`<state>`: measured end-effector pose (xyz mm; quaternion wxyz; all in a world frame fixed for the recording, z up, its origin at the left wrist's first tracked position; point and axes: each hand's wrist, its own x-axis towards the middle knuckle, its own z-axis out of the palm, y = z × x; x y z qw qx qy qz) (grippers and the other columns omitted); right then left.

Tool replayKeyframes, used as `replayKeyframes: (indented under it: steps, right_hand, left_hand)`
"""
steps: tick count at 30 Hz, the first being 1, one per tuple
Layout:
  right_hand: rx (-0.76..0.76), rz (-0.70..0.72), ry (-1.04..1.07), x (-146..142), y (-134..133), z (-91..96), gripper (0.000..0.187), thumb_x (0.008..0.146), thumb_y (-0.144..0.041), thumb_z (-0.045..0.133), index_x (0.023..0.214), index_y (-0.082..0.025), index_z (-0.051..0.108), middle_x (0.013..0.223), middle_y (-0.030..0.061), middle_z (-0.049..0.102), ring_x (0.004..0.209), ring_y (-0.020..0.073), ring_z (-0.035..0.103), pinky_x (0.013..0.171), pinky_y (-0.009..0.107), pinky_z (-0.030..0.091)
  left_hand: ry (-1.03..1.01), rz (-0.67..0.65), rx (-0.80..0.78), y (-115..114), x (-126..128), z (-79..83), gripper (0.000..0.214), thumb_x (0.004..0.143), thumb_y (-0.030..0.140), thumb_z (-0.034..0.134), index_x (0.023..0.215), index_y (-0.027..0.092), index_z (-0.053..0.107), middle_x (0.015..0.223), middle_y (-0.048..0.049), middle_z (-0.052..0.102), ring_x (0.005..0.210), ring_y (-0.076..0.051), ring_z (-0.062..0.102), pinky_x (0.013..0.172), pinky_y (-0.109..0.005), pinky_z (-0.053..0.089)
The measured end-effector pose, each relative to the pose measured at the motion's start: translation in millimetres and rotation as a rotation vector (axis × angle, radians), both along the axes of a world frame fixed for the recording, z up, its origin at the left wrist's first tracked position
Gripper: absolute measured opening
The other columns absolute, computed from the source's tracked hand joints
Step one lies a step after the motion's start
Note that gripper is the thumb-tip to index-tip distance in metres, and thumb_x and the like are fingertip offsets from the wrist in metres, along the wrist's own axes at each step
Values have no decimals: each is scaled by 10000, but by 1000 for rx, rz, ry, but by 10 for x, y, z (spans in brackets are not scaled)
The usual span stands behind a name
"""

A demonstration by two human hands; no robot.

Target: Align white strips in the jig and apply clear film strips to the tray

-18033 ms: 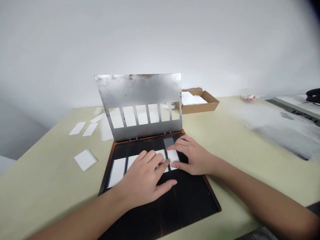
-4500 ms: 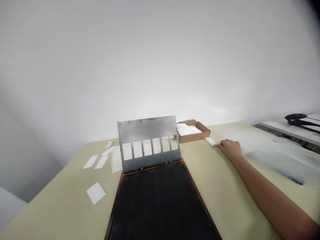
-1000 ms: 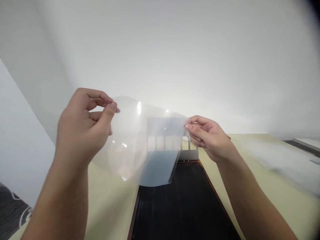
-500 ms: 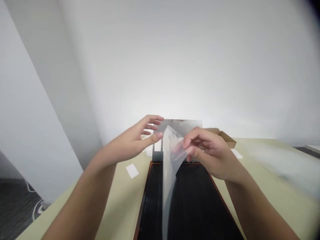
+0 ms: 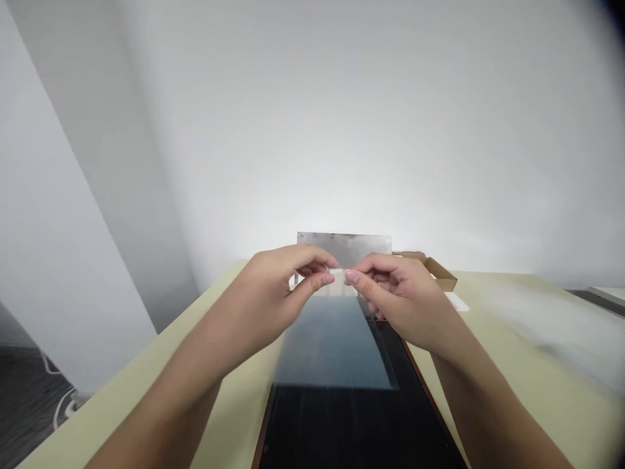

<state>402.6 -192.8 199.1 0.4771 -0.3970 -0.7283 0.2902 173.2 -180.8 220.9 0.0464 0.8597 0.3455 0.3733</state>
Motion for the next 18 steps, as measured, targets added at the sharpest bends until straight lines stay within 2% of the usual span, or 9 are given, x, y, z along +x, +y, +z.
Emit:
replayKeyframes:
  steps: [2, 5, 7, 13, 18]
  right_hand:
    - [-95, 100, 49, 41, -13, 6, 293, 971, -494, 682, 909, -212, 728, 698, -13, 601, 570, 107, 577, 504, 219, 489]
    - [-180, 255, 99, 93, -19, 22, 316, 995, -503, 645, 970, -201, 735, 779, 21, 655, 615, 125, 655, 506, 218, 542]
    - [-180, 307, 122, 95, -22, 30, 301, 995, -481, 655, 947, -193, 726, 787, 24, 666, 624, 127, 674, 508, 214, 557]
    - [-136, 239, 168, 21, -43, 26, 240, 972, -442, 703, 986, -203, 684, 765, 6, 679, 582, 124, 669, 508, 226, 568]
    - [-97, 193, 54, 62, -58, 30, 184, 997, -377, 675, 951, -202, 699, 783, 11, 674, 629, 96, 618, 578, 200, 550]
  left_hand:
    - [-44, -42, 45, 44, 39, 3, 137, 1036, 368, 615, 999, 309, 733, 951, 35, 748, 834, -150, 669, 670, -259, 479]
    - [-46, -114, 62, 38, 25, 31, 112, 1038, 307, 619, 1026, 312, 731, 963, 43, 740, 850, -128, 659, 701, -250, 481]
    - [-28, -156, 50, 15, -1, 45, 112, 1035, 287, 630, 1058, 328, 732, 981, 51, 736, 872, -117, 657, 721, -240, 487]
    - [-14, -191, 34, 1, -21, 38, 91, 1003, 287, 696, 1048, 345, 750, 972, 68, 742, 881, -105, 662, 768, -232, 501]
    - [2, -193, 75, 0, -17, 13, 117, 1008, 261, 683, 1034, 328, 775, 971, 29, 742, 858, -128, 666, 716, -257, 500]
